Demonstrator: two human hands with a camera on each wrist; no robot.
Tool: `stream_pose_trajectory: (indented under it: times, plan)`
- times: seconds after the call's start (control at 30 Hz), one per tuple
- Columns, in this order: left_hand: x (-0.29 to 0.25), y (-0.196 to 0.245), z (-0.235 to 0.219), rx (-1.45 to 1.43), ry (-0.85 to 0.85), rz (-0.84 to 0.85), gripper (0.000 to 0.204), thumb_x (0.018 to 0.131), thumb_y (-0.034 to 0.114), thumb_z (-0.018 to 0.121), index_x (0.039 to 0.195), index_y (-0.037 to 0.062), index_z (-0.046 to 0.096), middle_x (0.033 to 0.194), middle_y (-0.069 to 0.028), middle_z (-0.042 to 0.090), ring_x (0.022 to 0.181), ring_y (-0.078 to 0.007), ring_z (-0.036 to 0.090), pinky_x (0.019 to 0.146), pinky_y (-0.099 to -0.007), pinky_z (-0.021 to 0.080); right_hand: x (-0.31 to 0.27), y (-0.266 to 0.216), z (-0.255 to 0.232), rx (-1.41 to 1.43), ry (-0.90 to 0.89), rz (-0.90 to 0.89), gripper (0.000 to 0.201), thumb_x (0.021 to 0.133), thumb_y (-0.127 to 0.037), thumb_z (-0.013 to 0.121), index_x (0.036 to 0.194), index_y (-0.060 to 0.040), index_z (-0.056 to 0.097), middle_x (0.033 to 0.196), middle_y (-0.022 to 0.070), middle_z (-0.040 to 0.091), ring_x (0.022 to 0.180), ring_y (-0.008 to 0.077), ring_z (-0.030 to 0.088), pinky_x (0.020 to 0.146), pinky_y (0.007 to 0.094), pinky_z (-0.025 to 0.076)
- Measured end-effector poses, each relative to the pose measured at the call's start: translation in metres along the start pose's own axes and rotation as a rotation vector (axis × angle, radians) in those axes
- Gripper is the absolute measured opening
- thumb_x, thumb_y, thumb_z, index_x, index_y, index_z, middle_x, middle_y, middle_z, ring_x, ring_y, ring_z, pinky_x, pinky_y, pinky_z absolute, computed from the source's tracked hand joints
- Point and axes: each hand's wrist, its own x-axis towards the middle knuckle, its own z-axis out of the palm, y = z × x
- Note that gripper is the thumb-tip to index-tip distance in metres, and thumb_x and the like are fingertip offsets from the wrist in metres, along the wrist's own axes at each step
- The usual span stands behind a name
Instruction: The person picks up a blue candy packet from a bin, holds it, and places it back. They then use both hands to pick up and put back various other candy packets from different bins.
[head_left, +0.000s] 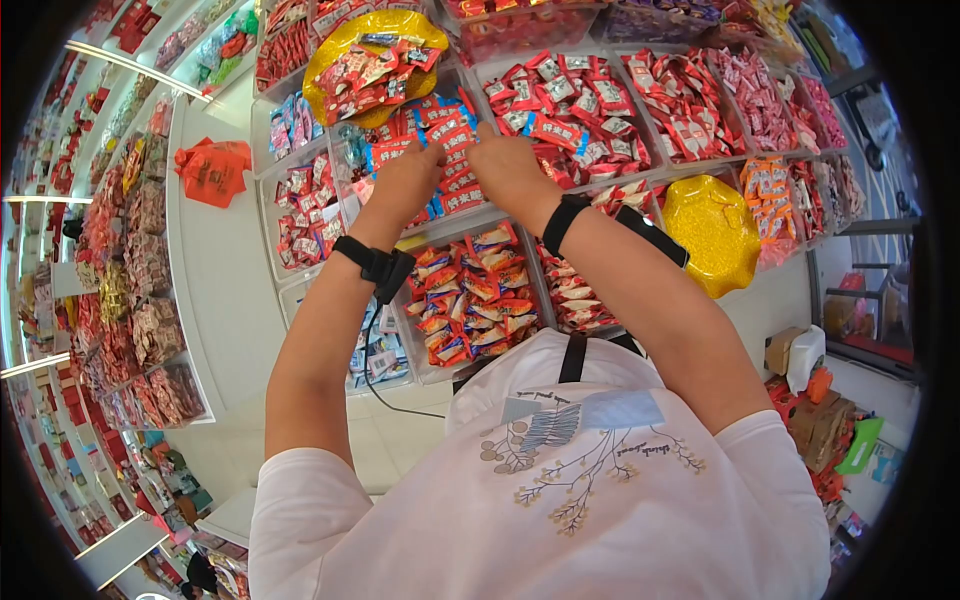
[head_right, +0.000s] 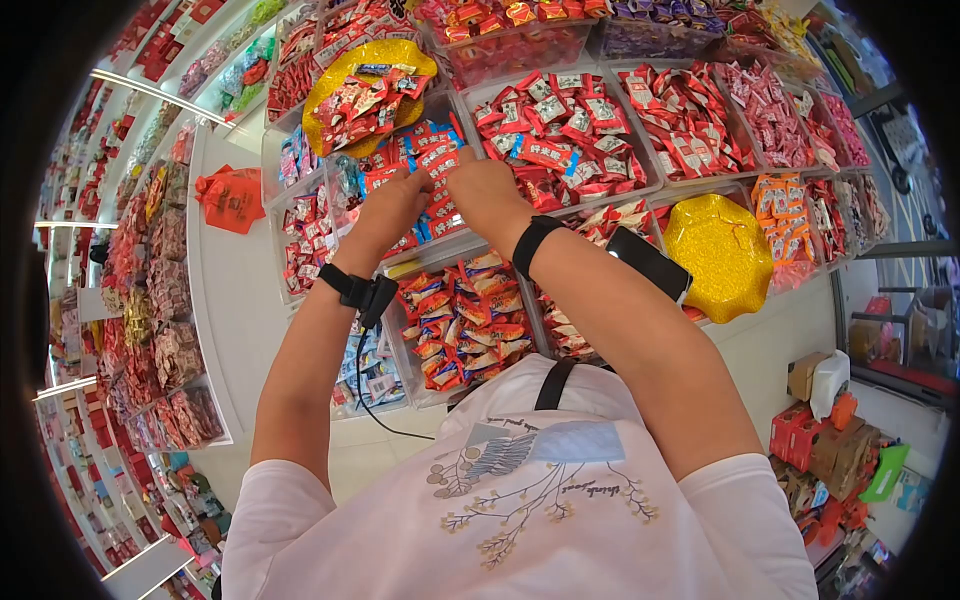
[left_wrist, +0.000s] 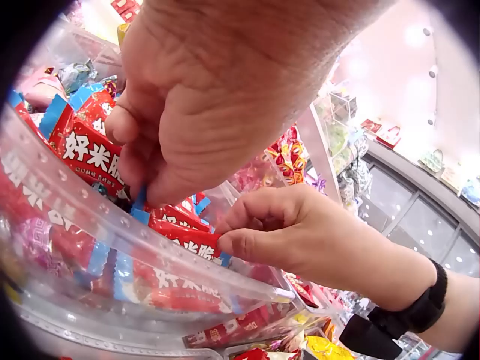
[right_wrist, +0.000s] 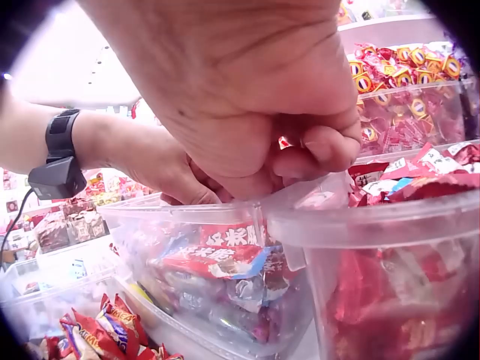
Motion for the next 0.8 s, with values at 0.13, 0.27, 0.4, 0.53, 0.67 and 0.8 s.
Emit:
stream_pose_trajectory:
  times: [0.13, 0.27, 0.4, 0.53, 0.67, 0.8]
  plan:
    - [-0.003, 0.002, -0.003, -0.043, 0.031, -0.020, 0.023, 0.094, 0.023, 0.066, 0.113, 0.0102, 0.064, 0.106, -0.0165, 0.066, 0.094, -0.0391, 0.068, 0.080, -0.0491, 0.055, 0.000, 0.000, 0.001, -0.050, -0.015, -0.008, 0.010, 0.066, -0.001, 0.077, 0.075, -0.0029, 0.073, 0.105, 0.0189, 0.064, 0.075, 0.0341, 0.072, 0.060, 0.0435, 0.058]
    - [-0.008, 0.004, -0.004, -0.083, -0.053, 0.048, 0.024, 0.093, 0.023, 0.068, 0.113, 0.0102, 0.064, 0.109, -0.0167, 0.065, 0.095, -0.0383, 0.068, 0.081, -0.0487, 0.055, 0.002, -0.001, 0.001, -0.094, -0.060, -0.028, 0.009, 0.068, -0.003, 0.076, 0.077, -0.0030, 0.074, 0.105, 0.0184, 0.064, 0.078, 0.0331, 0.072, 0.061, 0.0426, 0.058]
    - [-0.009, 0.008, -0.001, -0.062, -0.024, 0.065, 0.024, 0.094, 0.021, 0.067, 0.115, 0.0106, 0.065, 0.109, -0.0171, 0.065, 0.095, -0.0378, 0.068, 0.079, -0.0482, 0.056, 0.002, 0.006, 0.000, 0.070, -0.025, 0.027, 0.017, 0.079, -0.003, 0.070, 0.096, -0.0027, 0.073, 0.106, 0.0166, 0.064, 0.085, 0.0360, 0.072, 0.070, 0.0454, 0.059]
    - [-0.012, 0.013, -0.006, -0.070, 0.017, 0.091, 0.026, 0.093, 0.016, 0.065, 0.119, 0.0131, 0.068, 0.107, -0.0165, 0.064, 0.096, -0.0372, 0.068, 0.077, -0.0472, 0.057, -0.003, 0.019, -0.011, 0.382, 0.164, 0.171, 0.026, 0.089, -0.004, 0.060, 0.114, -0.0011, 0.066, 0.103, 0.0181, 0.064, 0.094, 0.0414, 0.067, 0.080, 0.0490, 0.056]
    - [-0.019, 0.019, 0.000, -0.065, 0.013, 0.204, 0.028, 0.092, 0.012, 0.065, 0.120, 0.0144, 0.068, 0.106, -0.0162, 0.062, 0.094, -0.0366, 0.068, 0.078, -0.0465, 0.056, -0.014, 0.018, -0.016, 0.381, 0.286, 0.049, 0.022, 0.088, -0.005, 0.060, 0.109, -0.0017, 0.067, 0.105, 0.0155, 0.065, 0.100, 0.0387, 0.063, 0.086, 0.0479, 0.053]
    - [-0.018, 0.021, 0.012, -0.025, 0.039, 0.231, 0.028, 0.091, 0.010, 0.062, 0.118, 0.0140, 0.070, 0.104, -0.0163, 0.062, 0.090, -0.0377, 0.068, 0.076, -0.0479, 0.056, -0.025, 0.002, 0.010, 0.356, 0.340, -0.085, 0.019, 0.085, -0.005, 0.062, 0.104, -0.0048, 0.065, 0.104, 0.0125, 0.065, 0.105, 0.0345, 0.060, 0.094, 0.0452, 0.049]
